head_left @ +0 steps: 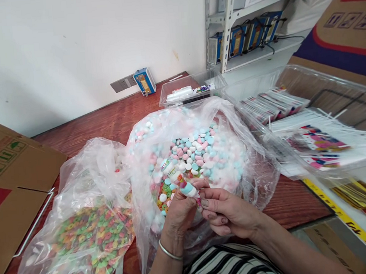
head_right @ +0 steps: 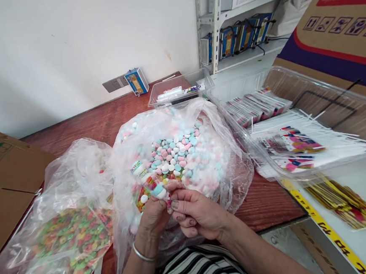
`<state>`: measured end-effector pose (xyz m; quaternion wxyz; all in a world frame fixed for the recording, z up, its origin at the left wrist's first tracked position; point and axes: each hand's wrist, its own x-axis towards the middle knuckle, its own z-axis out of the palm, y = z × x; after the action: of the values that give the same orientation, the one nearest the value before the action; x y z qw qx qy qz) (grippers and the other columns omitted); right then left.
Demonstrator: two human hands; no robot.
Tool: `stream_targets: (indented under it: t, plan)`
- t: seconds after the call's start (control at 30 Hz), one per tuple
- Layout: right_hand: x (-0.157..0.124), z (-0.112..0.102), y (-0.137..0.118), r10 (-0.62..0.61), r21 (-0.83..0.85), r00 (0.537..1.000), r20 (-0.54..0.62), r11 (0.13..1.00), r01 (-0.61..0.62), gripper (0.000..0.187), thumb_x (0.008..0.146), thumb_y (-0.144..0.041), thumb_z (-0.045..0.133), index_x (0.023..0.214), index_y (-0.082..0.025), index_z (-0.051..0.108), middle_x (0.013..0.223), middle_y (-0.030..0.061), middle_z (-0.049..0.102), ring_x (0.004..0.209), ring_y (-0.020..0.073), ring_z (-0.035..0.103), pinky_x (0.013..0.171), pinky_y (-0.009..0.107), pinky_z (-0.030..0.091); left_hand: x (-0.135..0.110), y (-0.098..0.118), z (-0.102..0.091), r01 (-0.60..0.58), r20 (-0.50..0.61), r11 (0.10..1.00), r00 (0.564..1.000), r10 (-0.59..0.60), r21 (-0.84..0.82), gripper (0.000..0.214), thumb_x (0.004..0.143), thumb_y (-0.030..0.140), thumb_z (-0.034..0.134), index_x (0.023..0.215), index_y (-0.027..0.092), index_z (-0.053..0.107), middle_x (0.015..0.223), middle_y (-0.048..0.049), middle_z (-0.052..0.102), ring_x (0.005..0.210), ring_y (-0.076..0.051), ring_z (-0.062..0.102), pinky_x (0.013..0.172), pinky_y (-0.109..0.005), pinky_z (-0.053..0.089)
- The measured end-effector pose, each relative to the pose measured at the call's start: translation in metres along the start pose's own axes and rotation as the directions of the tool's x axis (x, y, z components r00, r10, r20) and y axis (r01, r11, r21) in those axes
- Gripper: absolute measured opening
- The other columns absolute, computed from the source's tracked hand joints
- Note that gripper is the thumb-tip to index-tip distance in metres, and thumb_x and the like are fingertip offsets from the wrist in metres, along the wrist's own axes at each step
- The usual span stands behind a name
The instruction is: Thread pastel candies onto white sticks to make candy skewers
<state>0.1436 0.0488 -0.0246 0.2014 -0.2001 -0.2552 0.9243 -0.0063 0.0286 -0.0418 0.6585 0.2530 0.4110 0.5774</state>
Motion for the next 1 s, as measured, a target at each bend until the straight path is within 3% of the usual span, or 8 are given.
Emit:
stream_targets:
  t: [0.17, 0.3, 0.37, 0.5, 0.6, 0.7, 0.87, 1.0]
  plan:
    - [-0.001, -0.002, 0.005, 0.117, 0.082, 0.972, 0.202, 0.987, -0.136, 0.028, 0.078, -0.032, 0.076, 0.088, -0.022, 0.052, 0.055, -0.0127, 0.038, 0.039, 0.0018, 0.015, 0.034, 0.012, 0.023, -0.007, -0.001, 0.0, -0.066, 0.196, 0.994, 0.979, 0.048, 0.087, 0.031, 0.051, 0.042, 0.09, 0.055, 0.019, 0.069, 0.067, -0.0047, 0.062, 0.095, -0.028, 0.063, 0.091, -0.043, 0.049]
    - [-0.024, -0.004, 0.01, -0.2, -0.319, 0.975, -0.093, 0.934, 0.161, 0.024, 0.084, -0.041, 0.065, 0.084, -0.02, 0.056, 0.064, -0.0069, 0.051, 0.047, 0.0057, 0.044, 0.047, 0.018, 0.04, -0.004, -0.002, 0.006, -0.146, 0.113, 0.983, 0.985, 0.134, 0.109, 0.029, 0.057, 0.041, 0.088, 0.057, 0.019, 0.069, 0.067, -0.0023, 0.062, 0.084, -0.022, 0.064, 0.094, -0.043, 0.05]
    - [-0.052, -0.011, 0.01, -0.459, -0.719, 0.859, -0.226, 0.674, 0.171, 0.015, 0.089, -0.031, 0.058, 0.081, -0.018, 0.06, 0.071, -0.0029, 0.06, 0.062, 0.0096, 0.055, 0.057, 0.02, 0.043, -0.002, 0.0, 0.008, -0.178, 0.046, 0.978, 0.984, 0.174, 0.11, 0.027, 0.057, 0.038, 0.089, 0.058, 0.019, 0.069, 0.067, -0.0002, 0.063, 0.076, -0.017, 0.062, 0.092, -0.04, 0.052]
    - [-0.116, -0.041, 0.009, -0.662, -0.944, 0.686, -0.303, 0.109, -0.312, 0.027, 0.095, -0.025, 0.05, 0.072, -0.021, 0.062, 0.062, -0.0051, 0.061, 0.058, 0.0105, 0.057, 0.057, 0.021, 0.042, -0.012, -0.003, 0.014, -0.087, 0.083, 0.992, 0.993, 0.079, 0.095, 0.024, 0.059, 0.033, 0.088, 0.059, 0.019, 0.069, 0.068, 0.0002, 0.064, 0.077, -0.016, 0.064, 0.088, -0.036, 0.054]
    - [-0.138, -0.067, 0.012, -0.765, -0.867, 0.547, -0.339, 0.028, -0.498, 0.02, 0.095, -0.02, 0.048, 0.084, -0.02, 0.064, 0.08, 0.0011, 0.066, 0.074, 0.0156, 0.061, 0.067, 0.026, 0.043, -0.026, -0.022, 0.03, 0.237, 0.213, 0.952, 0.937, -0.277, 0.193, 0.019, 0.066, 0.034, 0.084, 0.068, 0.018, 0.075, 0.087, -0.0082, 0.072, 0.086, -0.022, 0.067, 0.086, -0.039, 0.054]
    - [-0.129, -0.079, 0.018, -0.785, -0.835, 0.535, -0.312, -0.042, -0.549, 0.015, 0.094, -0.018, 0.051, 0.091, -0.02, 0.065, 0.089, 0.0035, 0.065, 0.082, 0.0167, 0.061, 0.072, 0.026, 0.043, -0.031, -0.045, 0.047, 0.443, 0.21, 0.845, 0.833, -0.511, 0.298, 0.028, 0.068, 0.034, 0.083, 0.089, 0.017, 0.079, 0.102, -0.014, 0.073, 0.09, -0.024, 0.066, 0.089, -0.04, 0.051]
    - [-0.101, -0.078, 0.027, -0.792, -0.792, 0.546, -0.272, -0.139, -0.595, 0.013, 0.094, -0.018, 0.053, 0.09, -0.019, 0.066, 0.088, 0.0048, 0.063, 0.079, 0.0174, 0.062, 0.07, 0.027, 0.043, -0.024, -0.052, 0.05, 0.328, 0.023, 0.903, 0.937, -0.348, 0.279, 0.031, 0.063, 0.034, 0.085, 0.089, 0.017, 0.078, 0.103, -0.0112, 0.074, 0.103, -0.023, 0.064, 0.096, -0.036, 0.046]
    - [-0.097, -0.082, 0.027, -0.804, -0.773, 0.539, -0.25, -0.169, -0.611, 0.017, 0.095, -0.016, 0.05, 0.082, -0.018, 0.062, 0.084, 0.0051, 0.062, 0.075, 0.0172, 0.061, 0.067, 0.026, 0.043, -0.023, -0.04, 0.042, 0.259, -0.041, 0.925, 0.965, -0.258, 0.277, 0.028, 0.067, 0.036, 0.082, 0.086, 0.017, 0.075, 0.094, -0.0083, 0.074, 0.089, -0.021, 0.067, 0.088, -0.035, 0.05]
